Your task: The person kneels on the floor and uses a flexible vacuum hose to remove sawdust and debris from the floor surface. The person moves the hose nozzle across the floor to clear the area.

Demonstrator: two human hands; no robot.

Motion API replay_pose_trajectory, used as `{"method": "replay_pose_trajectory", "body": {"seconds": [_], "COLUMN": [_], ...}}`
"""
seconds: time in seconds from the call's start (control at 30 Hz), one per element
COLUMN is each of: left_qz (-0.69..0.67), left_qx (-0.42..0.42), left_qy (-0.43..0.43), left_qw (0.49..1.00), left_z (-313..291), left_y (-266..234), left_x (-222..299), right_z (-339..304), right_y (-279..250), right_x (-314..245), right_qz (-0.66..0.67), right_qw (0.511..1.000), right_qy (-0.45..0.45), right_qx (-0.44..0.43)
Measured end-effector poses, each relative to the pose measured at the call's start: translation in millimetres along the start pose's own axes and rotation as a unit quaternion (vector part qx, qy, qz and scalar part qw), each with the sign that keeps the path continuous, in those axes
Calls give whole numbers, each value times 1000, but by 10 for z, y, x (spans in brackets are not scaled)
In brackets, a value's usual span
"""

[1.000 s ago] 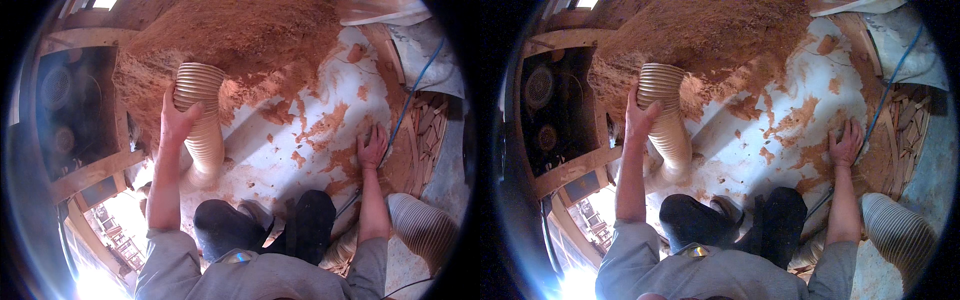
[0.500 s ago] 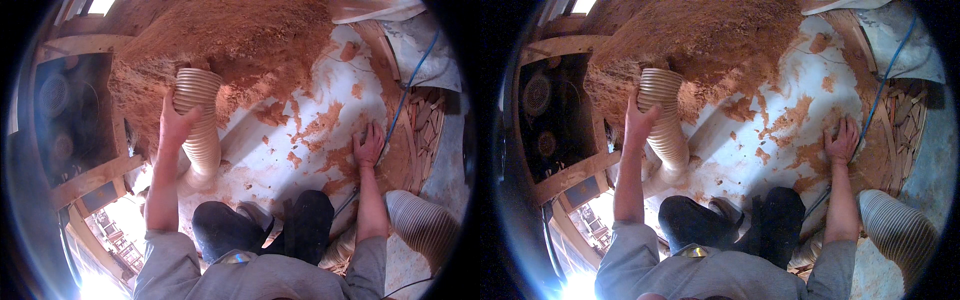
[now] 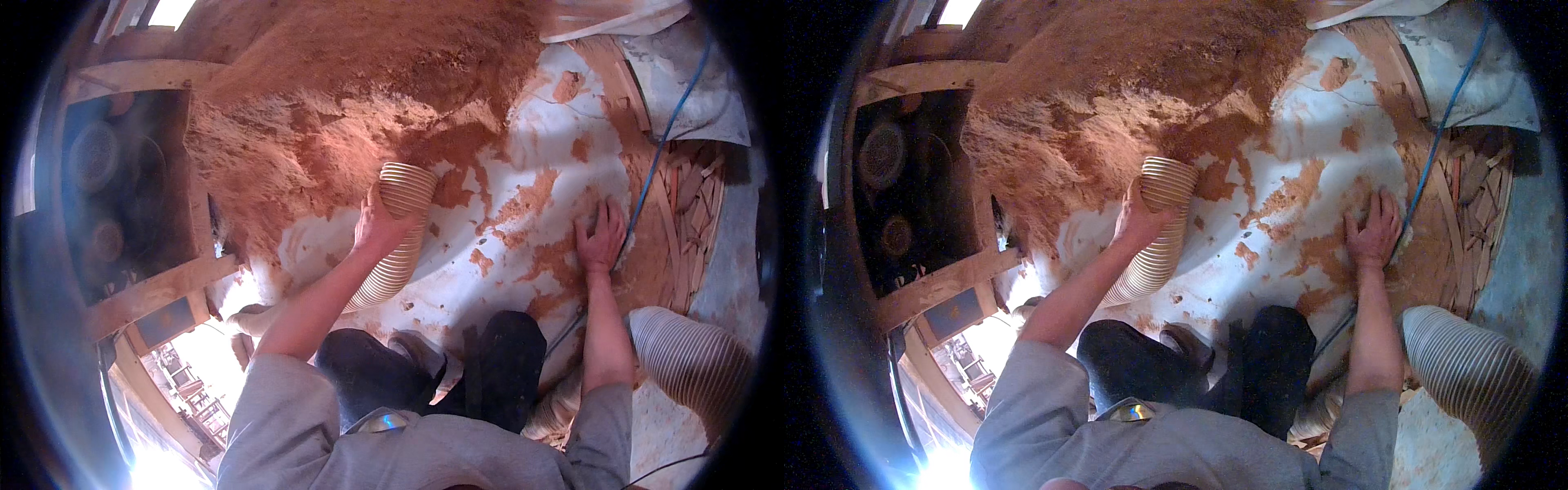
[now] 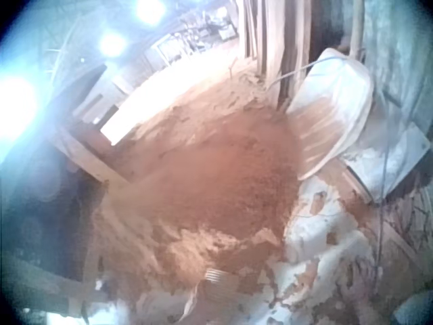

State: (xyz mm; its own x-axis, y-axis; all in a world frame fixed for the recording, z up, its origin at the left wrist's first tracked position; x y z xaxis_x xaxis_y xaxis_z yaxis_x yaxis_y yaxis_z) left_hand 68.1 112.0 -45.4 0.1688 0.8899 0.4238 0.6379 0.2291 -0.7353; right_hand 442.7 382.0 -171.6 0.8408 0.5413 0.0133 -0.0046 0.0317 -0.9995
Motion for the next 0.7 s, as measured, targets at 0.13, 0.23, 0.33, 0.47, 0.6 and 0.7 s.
{"method": "replay_pose_trajectory", "body": {"seconds": [0.13,0.23,0.33,0.47,0.6,0.7], "left_qz": [15,-474,-639,-633,-718,-809], "left_qx": [32,114,-25,4,-23,-96], "left_qy": [16,5,0,-12,3,9], "left_qw": [999,873,769,774,696,579], "left_z": [205,371,628,764,812,789], "left_y": [-367,-932,-1228,-1235,-1283,-1405], "left_x": [142,389,704,901,1033,1109], "right_z": [-2,-37,-11,4,1,-4], "right_y": [-29,22,5,13,5,-8], "right_x": [0,84,40,36,37,-1], "right_qz": [1,-8,6,0,4,18], "right_qw": [1000,1000,1000,1000,1000,1000], "right_qy": [-4,-5,-8,-14,1,-2], "right_qx": [10,12,16,16,-5,6]}}
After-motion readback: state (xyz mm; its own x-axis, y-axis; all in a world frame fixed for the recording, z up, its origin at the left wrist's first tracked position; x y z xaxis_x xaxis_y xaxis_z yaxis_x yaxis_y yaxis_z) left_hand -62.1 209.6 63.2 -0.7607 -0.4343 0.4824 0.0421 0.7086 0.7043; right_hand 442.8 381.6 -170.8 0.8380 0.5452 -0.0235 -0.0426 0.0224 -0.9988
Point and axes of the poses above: each hand's wrist, its own z-axis towards the middle knuckle, its own y-axis out of the palm, x = y × z, the point moved 4 cm from there along z, towards the middle knuckle, and after that the axes turned 15 degrees about -z, right-handed, at the moved point
